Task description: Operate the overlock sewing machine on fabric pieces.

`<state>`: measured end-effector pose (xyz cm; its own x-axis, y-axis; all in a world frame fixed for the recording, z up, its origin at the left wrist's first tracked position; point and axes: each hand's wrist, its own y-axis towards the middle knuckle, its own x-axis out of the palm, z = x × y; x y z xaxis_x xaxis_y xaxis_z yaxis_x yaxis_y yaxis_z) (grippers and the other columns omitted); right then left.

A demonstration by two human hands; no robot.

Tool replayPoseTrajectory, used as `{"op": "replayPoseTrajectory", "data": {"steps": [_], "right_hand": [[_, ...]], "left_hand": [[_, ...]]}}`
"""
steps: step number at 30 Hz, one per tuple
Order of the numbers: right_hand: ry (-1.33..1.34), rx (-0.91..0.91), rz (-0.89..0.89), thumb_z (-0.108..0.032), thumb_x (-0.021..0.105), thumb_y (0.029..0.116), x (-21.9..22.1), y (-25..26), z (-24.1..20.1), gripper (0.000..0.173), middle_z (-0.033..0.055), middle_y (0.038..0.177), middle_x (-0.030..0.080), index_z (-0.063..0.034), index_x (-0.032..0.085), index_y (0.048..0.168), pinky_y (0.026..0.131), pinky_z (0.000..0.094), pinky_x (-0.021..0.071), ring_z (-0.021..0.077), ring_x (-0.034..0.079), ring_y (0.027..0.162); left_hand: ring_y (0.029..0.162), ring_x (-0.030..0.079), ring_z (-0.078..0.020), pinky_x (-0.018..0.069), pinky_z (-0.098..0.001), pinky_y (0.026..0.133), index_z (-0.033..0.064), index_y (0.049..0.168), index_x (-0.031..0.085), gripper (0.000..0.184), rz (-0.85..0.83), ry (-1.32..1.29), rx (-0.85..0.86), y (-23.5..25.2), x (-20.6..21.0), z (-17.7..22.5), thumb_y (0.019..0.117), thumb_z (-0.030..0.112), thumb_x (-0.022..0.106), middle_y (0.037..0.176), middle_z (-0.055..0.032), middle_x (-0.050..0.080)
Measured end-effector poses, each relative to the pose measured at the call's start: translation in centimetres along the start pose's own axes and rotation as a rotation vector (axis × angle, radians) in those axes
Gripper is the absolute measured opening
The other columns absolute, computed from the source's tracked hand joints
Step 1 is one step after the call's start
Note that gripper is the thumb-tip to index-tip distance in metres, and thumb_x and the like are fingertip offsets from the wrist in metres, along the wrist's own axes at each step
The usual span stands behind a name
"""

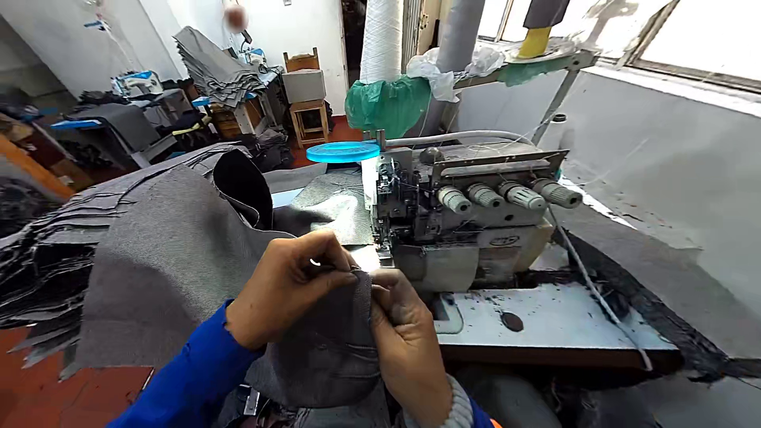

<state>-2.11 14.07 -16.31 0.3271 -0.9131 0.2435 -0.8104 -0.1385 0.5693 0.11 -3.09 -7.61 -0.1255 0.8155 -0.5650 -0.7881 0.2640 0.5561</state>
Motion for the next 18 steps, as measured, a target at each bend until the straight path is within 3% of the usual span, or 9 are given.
{"op": "replayPoseTrajectory", "data": {"steps": [3, 6, 7, 8, 10, 12, 13, 16, 18], "right_hand": [[0.098, 0.031, 0.057, 0.008, 0.053, 0.0970, 0.6, -0.3, -0.2, 0.013, -0.0025, 0.089, 0.070, -0.0027, 0.052, 0.104, 0.077, 0.0204, 0.0585, 0.0017, 0.068, 0.083], [0.036, 0.006, 0.060, 0.004, 0.054, 0.0981, 0.2, -0.4, -0.3, 0.008, -0.0014, 0.088, 0.071, -0.0007, 0.055, 0.104, 0.075, 0.0202, 0.0592, 0.0019, 0.069, 0.081], [-0.037, -0.005, 0.010, -0.005, 0.056, 0.1014, -0.4, -0.4, -0.4, 0.006, -0.0020, 0.086, 0.071, 0.0000, 0.058, 0.104, 0.072, 0.0192, 0.0584, 0.0006, 0.068, 0.079], [-0.129, -0.015, -0.069, -0.021, 0.057, 0.1049, -1.2, -0.4, -0.4, 0.022, -0.0031, 0.082, 0.068, -0.0004, 0.063, 0.100, 0.067, 0.0186, 0.0550, -0.0009, 0.064, 0.075], [-0.282, 0.059, -0.296, -0.048, 0.062, 0.0999, -2.7, -0.9, -0.2, 0.045, -0.0030, 0.073, 0.067, -0.0058, 0.070, 0.086, 0.060, 0.0228, 0.0537, -0.0001, 0.063, 0.067], [-0.354, 0.259, -0.473, -0.043, 0.076, 0.0881, -3.1, -2.5, 0.8, 0.039, 0.0002, 0.068, 0.069, -0.0064, 0.071, 0.076, 0.058, 0.0314, 0.0569, 0.0054, 0.067, 0.064], [-0.356, 0.332, -0.487, -0.039, 0.076, 0.0874, -2.9, -3.6, 1.6, 0.038, 0.0017, 0.066, 0.067, -0.0049, 0.068, 0.073, 0.058, 0.0336, 0.0552, 0.0074, 0.066, 0.063], [-0.251, 0.297, -0.369, -0.032, 0.071, 0.0949, -2.8, -6.2, 3.8, 0.032, 0.0000, 0.071, 0.070, -0.0041, 0.073, 0.079, 0.065, 0.0268, 0.0580, 0.0016, 0.068, 0.069], [-0.249, 0.189, -0.337, -0.031, 0.066, 0.0993, -3.1, -7.4, 4.1, 0.035, 0.0032, 0.073, 0.072, -0.0017, 0.074, 0.081, 0.067, 0.0245, 0.0585, 0.0019, 0.069, 0.072]], "left_hand": [[0.076, 0.069, -0.0020, 0.0584, -0.0169, 0.068, 0.0074, 0.090, 0.070, 0.009, -0.026, -0.009, -0.046, -0.1, -0.5, 0.2, 0.0862, 0.005, 0.077, 0.083, 0.0031, 0.073], [0.073, 0.069, -0.0027, 0.0579, -0.0173, 0.066, 0.0071, 0.090, 0.069, 0.010, -0.071, -0.039, -0.075, 0.4, -0.5, 0.3, 0.0851, 0.002, 0.077, 0.083, 0.0024, 0.074], [0.073, 0.069, -0.0028, 0.0580, -0.0176, 0.065, 0.0074, 0.090, 0.069, 0.011, -0.084, -0.035, -0.083, 0.7, -0.5, 0.3, 0.0851, 0.001, 0.076, 0.082, 0.0028, 0.074], [0.071, 0.068, -0.0024, 0.0577, -0.0175, 0.064, 0.0080, 0.092, 0.069, 0.012, -0.097, -0.023, -0.091, 1.0, -0.4, 0.3, 0.0857, 0.000, 0.076, 0.082, 0.0035, 0.073], [0.067, 0.067, -0.0015, 0.0559, -0.0178, 0.061, 0.0093, 0.096, 0.068, 0.015, -0.117, 0.021, -0.106, 1.7, -0.2, -0.1, 0.0867, 0.000, 0.075, 0.080, 0.0049, 0.073], [0.074, 0.070, -0.0019, 0.0595, -0.0219, 0.069, 0.0108, 0.101, 0.069, 0.018, -0.124, 0.144, -0.085, 2.1, 0.6, -1.8, 0.0872, 0.001, 0.076, 0.084, 0.0065, 0.075], [0.081, 0.071, -0.0046, 0.0605, -0.0275, 0.077, 0.0114, 0.101, 0.071, 0.018, -0.095, 0.245, -0.050, 1.9, 1.5, -3.1, 0.0861, 0.003, 0.077, 0.087, 0.0062, 0.075], [0.110, 0.065, -0.0227, 0.0472, -0.0482, 0.101, 0.0163, 0.099, 0.079, 0.011, 0.103, 0.592, 0.133, 0.6, 4.5, -5.3, 0.0892, 0.020, 0.074, 0.103, 0.0007, 0.075], [0.107, 0.066, -0.0279, 0.0480, -0.0494, 0.097, 0.0169, 0.093, 0.080, 0.013, 0.166, 0.794, 0.184, -0.9, 5.9, -4.1, 0.0947, 0.020, 0.068, 0.101, -0.0038, 0.074]]}}
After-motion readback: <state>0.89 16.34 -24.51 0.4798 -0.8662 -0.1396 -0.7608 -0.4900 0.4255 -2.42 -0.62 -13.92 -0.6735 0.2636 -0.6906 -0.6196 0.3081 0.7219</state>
